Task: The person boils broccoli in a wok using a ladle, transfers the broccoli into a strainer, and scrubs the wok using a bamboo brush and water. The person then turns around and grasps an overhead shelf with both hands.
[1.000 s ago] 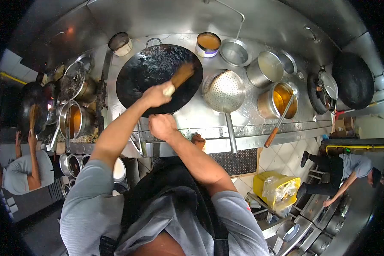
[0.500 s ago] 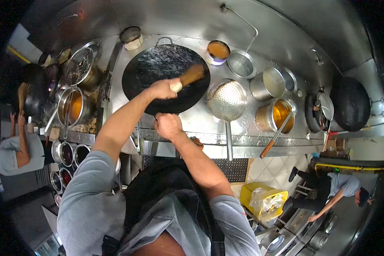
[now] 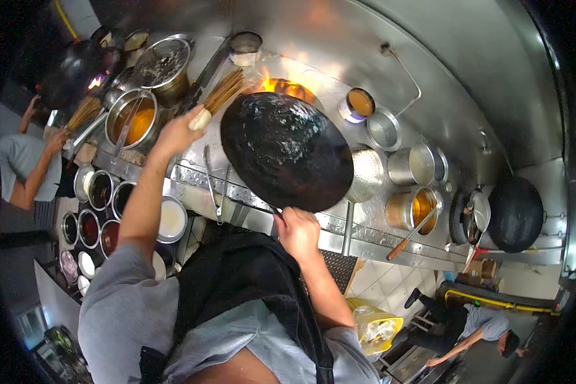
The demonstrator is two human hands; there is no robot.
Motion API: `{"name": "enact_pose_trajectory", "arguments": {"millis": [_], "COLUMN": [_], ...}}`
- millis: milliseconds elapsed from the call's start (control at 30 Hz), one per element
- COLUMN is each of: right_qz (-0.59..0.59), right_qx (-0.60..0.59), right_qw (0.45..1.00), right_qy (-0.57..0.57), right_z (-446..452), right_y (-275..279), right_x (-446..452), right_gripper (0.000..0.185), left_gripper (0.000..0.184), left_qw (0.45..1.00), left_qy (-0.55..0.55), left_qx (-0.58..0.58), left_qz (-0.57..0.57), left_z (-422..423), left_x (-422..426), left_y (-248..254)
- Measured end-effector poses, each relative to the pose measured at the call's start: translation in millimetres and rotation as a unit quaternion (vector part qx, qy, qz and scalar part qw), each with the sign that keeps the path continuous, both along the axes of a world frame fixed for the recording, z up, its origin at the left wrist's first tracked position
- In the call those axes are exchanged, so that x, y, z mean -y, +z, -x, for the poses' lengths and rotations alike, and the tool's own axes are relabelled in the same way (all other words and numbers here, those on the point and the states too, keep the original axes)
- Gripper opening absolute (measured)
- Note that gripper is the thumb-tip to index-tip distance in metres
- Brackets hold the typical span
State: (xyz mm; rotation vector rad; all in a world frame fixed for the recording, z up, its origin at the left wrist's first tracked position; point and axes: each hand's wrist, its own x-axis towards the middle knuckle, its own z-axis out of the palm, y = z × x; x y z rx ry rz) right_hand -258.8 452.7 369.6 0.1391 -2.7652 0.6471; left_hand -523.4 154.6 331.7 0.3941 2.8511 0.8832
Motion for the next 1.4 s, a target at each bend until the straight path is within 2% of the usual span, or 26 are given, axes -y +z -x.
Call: {"name": "enact_pose_trajectory", "arguments": {"millis": [67, 100, 133, 167, 233, 300, 333, 433, 467, 533, 600, 667, 700, 733, 767, 800, 867, 967, 1033, 1067, 1100, 1233, 1400], "right_qz": [0.037, 0.065, 0.092, 0.082, 0.149, 0.156, 0.209, 0.306, 0.325, 0.372, 0.378, 0.382, 0.333, 0.336, 0.313, 0.29, 0.173, 0.135, 0.058, 0.033, 0.016, -0.073, -0.096], "right_qx": [-0.034, -0.034, -0.035, -0.032, -0.033, -0.077, -0.065, -0.075, -0.087, -0.121, -0.142, -0.153, -0.13, -0.138, -0.128, -0.12, -0.096, -0.071, -0.051, -0.047, -0.052, -0.021, 0.033], "right_qw": [0.998, 0.996, 0.991, 0.99, 0.973, 0.968, 0.955, 0.923, 0.916, 0.898, 0.898, 0.898, 0.921, 0.924, 0.936, 0.946, 0.978, 0.988, 0.996, 0.996, 0.993, 0.989, 0.986], "right_qy": [-0.024, -0.057, -0.091, -0.11, -0.172, -0.183, -0.2, -0.222, -0.22, -0.202, -0.178, -0.152, -0.157, -0.12, -0.102, -0.082, -0.063, 0.014, 0.045, 0.071, 0.105, 0.127, 0.134], "right_z": [-11, -16, -19, -19, -16, -10, -9, -3, -1, 5, 8, 11, 10, 11, 12, 13, 10, 11, 7, 8, 9, 22, 54], "right_y": [10, 10, 12, 18, 21, 21, 15, 14, 20, 14, 20, 20, 20, 21, 21, 17, 20, 2, -4, -11, -17, -44, -85], "right_x": [5, 7, 8, 6, 7, -3, -11, -31, -33, -49, -55, -62, -68, -68, -69, -73, -72, -77, -80, -83, -85, -84, -79], "right_gripper": [0.021, 0.02, 0.018, 0.018, 0.019, 0.02, 0.02, 0.021, 0.02, 0.019, 0.019, 0.02, 0.021, 0.024, 0.025, 0.026, 0.026, 0.027, 0.023, 0.021, 0.02, 0.023, 0.022], "left_gripper": [0.075, 0.074, 0.077, 0.082, 0.082, 0.08, 0.079, 0.071, 0.058, 0.052, 0.045, 0.039, 0.038, 0.037, 0.038, 0.039, 0.037, 0.034, 0.028, 0.032, 0.033, 0.038, 0.047], "left_qw": [0.992, 0.986, 0.98, 0.974, 0.942, 0.946, 0.947, 0.956, 0.976, 0.989, 0.995, 0.992, 0.991, 0.989, 0.974, 0.965, 0.954, 0.957, 0.93, 0.888, 0.861, 0.763, 0.668], "left_qy": [0.069, 0.12, 0.15, 0.184, 0.244, 0.248, 0.25, 0.094, 0.068, -0.017, -0.048, -0.05, -0.042, -0.029, 0.025, 0.07, 0.09, 0.188, 0.235, 0.244, 0.246, 0.29, 0.346], "left_qx": [-0.004, 0.042, 0.047, 0.084, 0.212, 0.204, 0.199, 0.274, 0.206, 0.127, 0.078, 0.101, 0.113, 0.127, 0.203, 0.238, 0.277, 0.217, 0.282, 0.38, 0.437, 0.578, 0.649], "left_qz": [-0.103, -0.108, -0.123, -0.105, -0.091, -0.047, -0.025, 0.035, 0.02, 0.071, 0.04, 0.056, 0.062, 0.07, 0.092, 0.082, 0.073, -0.051, 0.009, 0.084, 0.086, -0.016, -0.111], "left_z": [-32, -55, -74, -93, -124, -153, -162, -179, -183, -199, -214, -233, -245, -259, -274, -298, -334, -425, -493, -538, -583, -743, -856], "left_x": [17, 15, 15, 11, 3, 0, 0, 2, 3, 3, 6, 7, 7, 9, 6, 5, 5, 7, 6, 3, -2, -37, -90], "left_y": [-57, -63, -93, -109, -126, -192, -212, -175, -189, -156, -153, -146, -146, -147, -150, -109, -162, -247, -319, -362, -380, -389, -383]}}
